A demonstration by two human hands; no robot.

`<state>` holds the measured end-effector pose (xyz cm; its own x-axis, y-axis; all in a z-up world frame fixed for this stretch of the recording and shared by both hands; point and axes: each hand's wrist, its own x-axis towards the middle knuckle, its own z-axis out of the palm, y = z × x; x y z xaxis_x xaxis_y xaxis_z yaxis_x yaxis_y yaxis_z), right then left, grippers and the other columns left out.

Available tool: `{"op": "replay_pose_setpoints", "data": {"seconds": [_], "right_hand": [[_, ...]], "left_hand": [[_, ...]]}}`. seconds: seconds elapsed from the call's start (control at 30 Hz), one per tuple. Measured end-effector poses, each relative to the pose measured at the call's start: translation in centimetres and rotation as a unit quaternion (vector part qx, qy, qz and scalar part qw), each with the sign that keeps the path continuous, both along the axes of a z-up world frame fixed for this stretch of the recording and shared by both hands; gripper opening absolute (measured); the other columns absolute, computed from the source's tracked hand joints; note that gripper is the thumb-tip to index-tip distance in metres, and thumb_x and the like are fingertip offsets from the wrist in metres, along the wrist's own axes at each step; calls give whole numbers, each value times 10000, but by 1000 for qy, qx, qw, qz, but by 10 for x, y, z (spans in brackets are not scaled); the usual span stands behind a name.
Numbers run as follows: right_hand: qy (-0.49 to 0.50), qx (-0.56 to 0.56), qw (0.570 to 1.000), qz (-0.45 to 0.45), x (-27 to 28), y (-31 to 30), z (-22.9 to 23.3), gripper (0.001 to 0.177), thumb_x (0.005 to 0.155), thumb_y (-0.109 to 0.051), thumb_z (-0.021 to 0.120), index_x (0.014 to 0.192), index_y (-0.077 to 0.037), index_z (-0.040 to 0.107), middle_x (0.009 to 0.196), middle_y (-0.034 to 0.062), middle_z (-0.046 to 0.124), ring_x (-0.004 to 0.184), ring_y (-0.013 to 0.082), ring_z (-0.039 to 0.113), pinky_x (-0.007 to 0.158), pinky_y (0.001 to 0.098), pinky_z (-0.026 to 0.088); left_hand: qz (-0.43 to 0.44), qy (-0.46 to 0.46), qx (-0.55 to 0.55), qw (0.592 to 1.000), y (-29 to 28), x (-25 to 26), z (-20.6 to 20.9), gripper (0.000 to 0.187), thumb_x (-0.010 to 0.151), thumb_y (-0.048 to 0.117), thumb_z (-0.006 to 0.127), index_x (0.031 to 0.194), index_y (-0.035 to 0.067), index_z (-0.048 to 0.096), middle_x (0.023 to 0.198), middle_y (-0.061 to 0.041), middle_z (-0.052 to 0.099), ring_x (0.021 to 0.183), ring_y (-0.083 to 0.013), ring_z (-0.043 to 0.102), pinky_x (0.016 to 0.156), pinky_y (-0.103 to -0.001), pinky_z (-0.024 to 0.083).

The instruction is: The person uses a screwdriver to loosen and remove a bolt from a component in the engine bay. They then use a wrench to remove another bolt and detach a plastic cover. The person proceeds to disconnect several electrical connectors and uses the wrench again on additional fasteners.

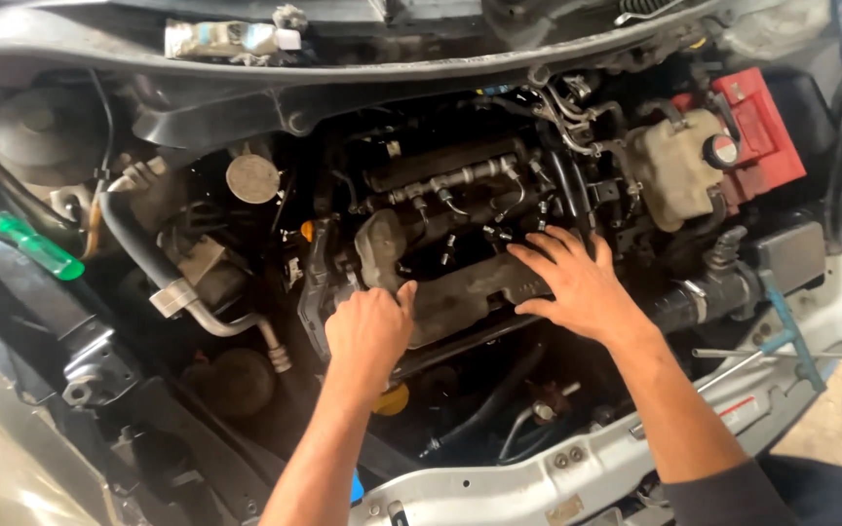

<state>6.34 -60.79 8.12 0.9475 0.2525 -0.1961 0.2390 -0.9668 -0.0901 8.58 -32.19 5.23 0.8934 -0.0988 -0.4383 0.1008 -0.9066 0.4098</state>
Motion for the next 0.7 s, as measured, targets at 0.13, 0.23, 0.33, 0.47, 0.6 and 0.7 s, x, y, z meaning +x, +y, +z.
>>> {"op": "replay_pose_setpoints", "data": {"seconds": [0.13,0.23,0.33,0.47,0.6,0.7], "right_hand": [[1,7,1000,24,5,0,3,838,766,-489,757,1499,-239,438,1516,96,461,1452,310,338,1133,621,269],[3,47,999,22,4,-1,3,760,813,-470,746,1480,-219,483,1508,120,475,1450,339,349,1130,576,309],[-20,51,998,12,2,0,-12,664,865,-435,717,1466,-221,533,1512,119,494,1453,340,379,1146,529,343],[-13,28,1000,-1,2,7,-7,648,866,-402,709,1459,-204,542,1512,122,482,1443,338,403,1135,488,368],[-22,104,993,-52,1,40,26,610,851,-344,721,1402,-123,579,1501,178,503,1348,371,480,1055,488,408],[-75,200,975,-55,-6,80,42,484,895,-285,711,1318,-61,637,1397,178,615,1309,369,573,1093,459,459]], "left_hand": [[45,-64,-46,996,-4,-11,-18,622,1016,541,513,849,-25,711,806,-234,708,803,-440,709,699,-530,578],[89,-81,-74,990,5,-21,-21,574,986,510,574,857,-38,685,801,-255,701,783,-462,698,678,-543,571],[115,-61,-95,987,19,-22,-14,545,957,493,615,857,-37,690,839,-273,699,807,-482,681,694,-557,557],[144,-22,-134,980,39,-24,24,496,919,461,650,859,-29,699,877,-285,698,852,-486,667,732,-557,540],[131,-35,-123,983,100,-67,30,491,951,402,654,778,-56,689,799,-290,682,837,-491,645,754,-551,508],[118,24,-163,979,151,-153,-46,501,906,414,680,678,-31,648,655,-262,655,705,-468,633,610,-514,514]]}}
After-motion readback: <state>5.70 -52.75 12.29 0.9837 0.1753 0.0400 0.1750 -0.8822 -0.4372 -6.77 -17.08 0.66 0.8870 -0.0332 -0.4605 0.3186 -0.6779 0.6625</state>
